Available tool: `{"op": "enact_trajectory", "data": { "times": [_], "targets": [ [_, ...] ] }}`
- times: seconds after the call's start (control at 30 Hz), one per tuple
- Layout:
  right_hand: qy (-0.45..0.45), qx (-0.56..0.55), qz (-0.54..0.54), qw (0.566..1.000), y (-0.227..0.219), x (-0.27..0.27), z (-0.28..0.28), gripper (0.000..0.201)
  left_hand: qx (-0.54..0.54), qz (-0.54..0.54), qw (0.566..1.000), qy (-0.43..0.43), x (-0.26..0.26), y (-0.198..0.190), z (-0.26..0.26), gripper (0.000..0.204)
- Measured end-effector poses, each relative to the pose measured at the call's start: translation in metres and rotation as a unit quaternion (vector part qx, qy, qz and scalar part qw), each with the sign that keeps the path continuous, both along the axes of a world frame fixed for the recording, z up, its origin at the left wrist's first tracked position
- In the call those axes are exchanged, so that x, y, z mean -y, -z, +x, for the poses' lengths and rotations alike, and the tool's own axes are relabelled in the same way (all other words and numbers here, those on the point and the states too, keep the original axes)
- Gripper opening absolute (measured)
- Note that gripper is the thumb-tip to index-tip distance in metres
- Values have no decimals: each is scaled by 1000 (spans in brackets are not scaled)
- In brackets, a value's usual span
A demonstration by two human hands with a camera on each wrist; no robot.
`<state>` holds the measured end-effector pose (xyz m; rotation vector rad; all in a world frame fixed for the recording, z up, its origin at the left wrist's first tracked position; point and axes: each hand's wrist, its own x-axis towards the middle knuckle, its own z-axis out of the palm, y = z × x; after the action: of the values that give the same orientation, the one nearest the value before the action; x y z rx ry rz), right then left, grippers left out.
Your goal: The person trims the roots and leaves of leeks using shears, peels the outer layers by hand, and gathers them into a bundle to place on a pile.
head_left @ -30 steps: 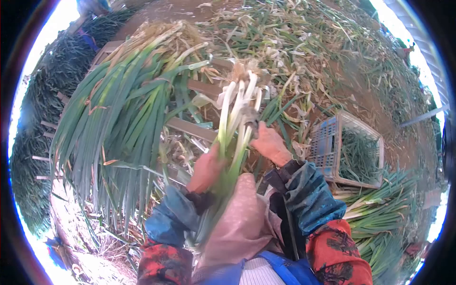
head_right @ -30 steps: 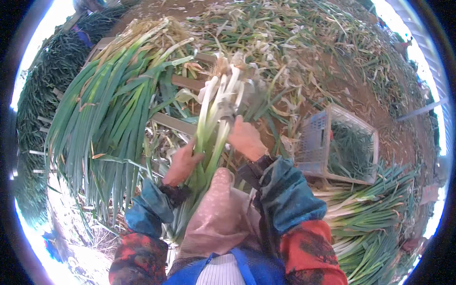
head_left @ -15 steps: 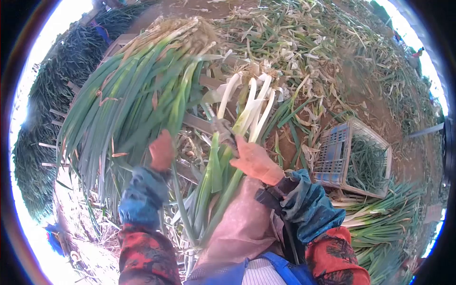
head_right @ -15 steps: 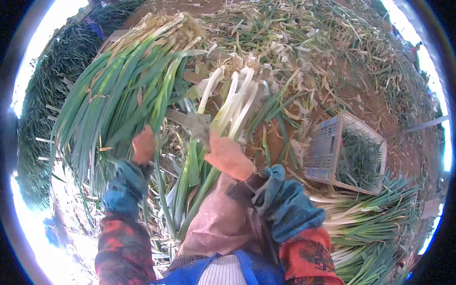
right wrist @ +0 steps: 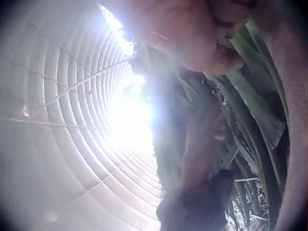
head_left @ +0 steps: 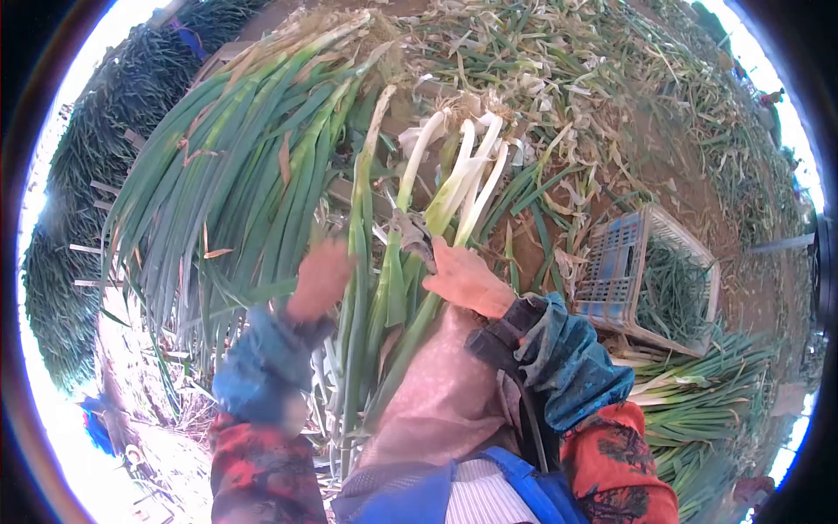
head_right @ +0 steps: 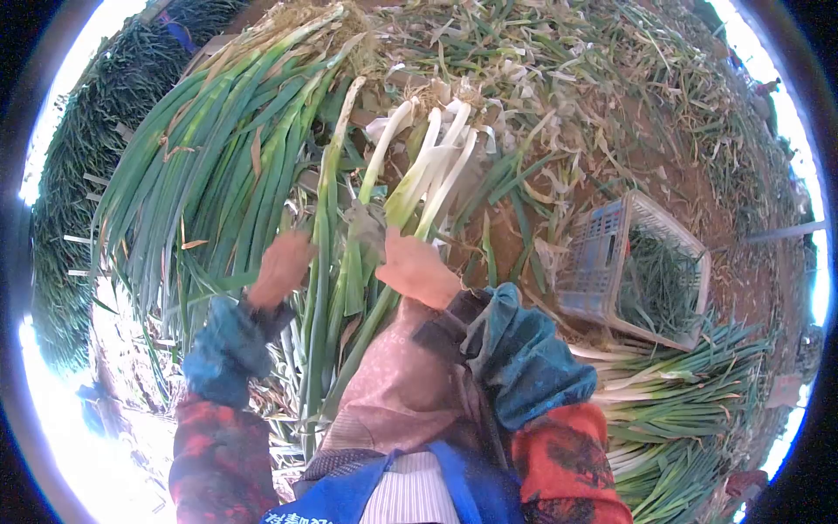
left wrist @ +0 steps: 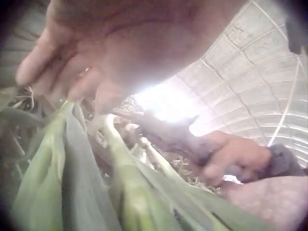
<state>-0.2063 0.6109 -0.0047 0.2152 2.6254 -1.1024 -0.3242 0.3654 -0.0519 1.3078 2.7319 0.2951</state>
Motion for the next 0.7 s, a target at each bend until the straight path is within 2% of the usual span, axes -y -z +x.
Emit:
{"op": "enact_trajectory", "data": {
  "times": [0.03, 0.1, 0.2, 0.3, 0.4, 0.5, 0.57, 0.7],
  "targets": [
    [-3, 2, -2, 1000, 0, -1, 0, 39, -85, 57, 995, -18, -10, 31, -23, 28],
    [-4, 1, -4, 1000, 1, -2, 2, 39, 47, 96, 984, -140, -41, 57, -65, 28],
    [-7, -6, -7, 1000, -1, -3, 2, 41, 190, 146, 930, -280, -60, 54, -84, 26],
    [-27, 5, -25, 999, -7, 5, 3, 43, 218, 142, 916, -304, -64, 65, -83, 30],
    [-44, 9, -26, 999, -8, 8, 3, 44, 188, 165, 910, -332, -72, 71, -74, 35],
    [-21, 3, -8, 1000, 5, 2, -4, 44, 235, 226, 870, -370, -80, 53, -62, 35],
    [11, 3, 17, 1000, -2, 1, -5, 44, 201, 198, 900, -334, -84, 40, -58, 37],
    [-13, 0, -15, 1000, -17, 8, 4, 43, 63, 77, 952, -289, -92, 17, -43, 35]
  ]
}}
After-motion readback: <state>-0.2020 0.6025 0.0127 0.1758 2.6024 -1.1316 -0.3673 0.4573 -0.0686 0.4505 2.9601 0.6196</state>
